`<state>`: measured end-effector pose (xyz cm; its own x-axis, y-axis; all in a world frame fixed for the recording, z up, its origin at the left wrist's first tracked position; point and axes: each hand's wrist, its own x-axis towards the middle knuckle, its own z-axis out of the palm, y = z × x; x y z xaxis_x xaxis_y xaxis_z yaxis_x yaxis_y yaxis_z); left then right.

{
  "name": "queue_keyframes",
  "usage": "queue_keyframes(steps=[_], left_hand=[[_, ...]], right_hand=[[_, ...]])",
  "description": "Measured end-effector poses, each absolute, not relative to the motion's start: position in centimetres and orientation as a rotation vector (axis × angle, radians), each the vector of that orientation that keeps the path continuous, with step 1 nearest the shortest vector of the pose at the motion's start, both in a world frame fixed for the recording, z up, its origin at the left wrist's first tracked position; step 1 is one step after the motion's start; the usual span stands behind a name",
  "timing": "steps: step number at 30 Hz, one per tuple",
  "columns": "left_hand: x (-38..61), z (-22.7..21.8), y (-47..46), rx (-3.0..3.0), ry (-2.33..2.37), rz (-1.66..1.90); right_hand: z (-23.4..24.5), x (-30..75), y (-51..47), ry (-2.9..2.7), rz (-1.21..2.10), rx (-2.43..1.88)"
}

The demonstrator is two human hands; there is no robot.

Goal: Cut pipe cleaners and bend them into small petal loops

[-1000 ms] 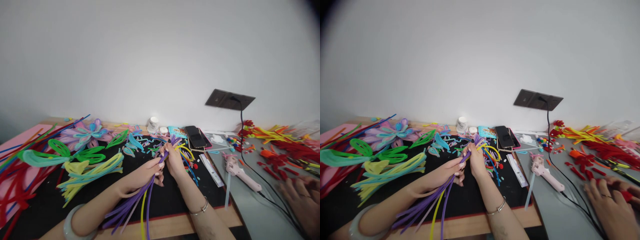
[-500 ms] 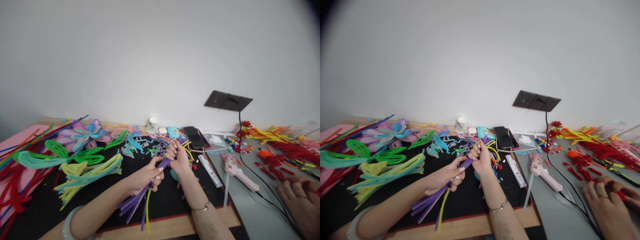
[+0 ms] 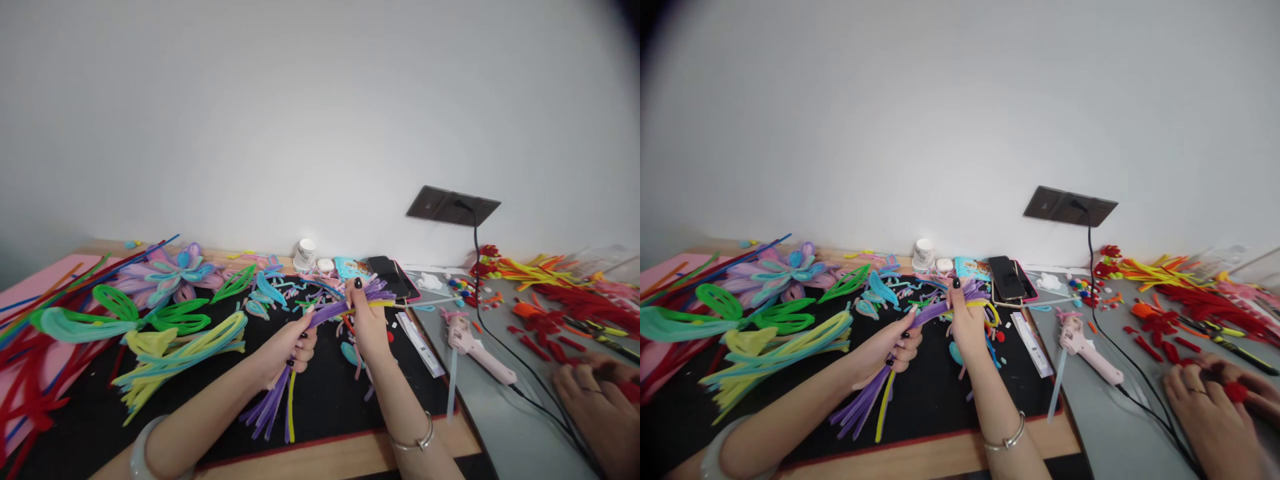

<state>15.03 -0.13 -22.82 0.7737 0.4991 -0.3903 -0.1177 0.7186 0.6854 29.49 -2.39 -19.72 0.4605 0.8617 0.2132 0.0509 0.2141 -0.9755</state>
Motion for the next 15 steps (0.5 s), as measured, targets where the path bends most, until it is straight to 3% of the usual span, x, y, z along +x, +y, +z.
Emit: queue_keyframes(steps=[10, 15], left_hand=[[15.0, -22.7, 0.2, 0.601, 0.668, 0.864], [14.7, -22.4, 0.1, 0.558, 0.678, 0.86]], right_hand=[[-18.9, 26.4, -5.9, -1.816, 0.358, -1.095], [-20.4, 25.6, -6.4, -1.943, 0.364, -1.101]])
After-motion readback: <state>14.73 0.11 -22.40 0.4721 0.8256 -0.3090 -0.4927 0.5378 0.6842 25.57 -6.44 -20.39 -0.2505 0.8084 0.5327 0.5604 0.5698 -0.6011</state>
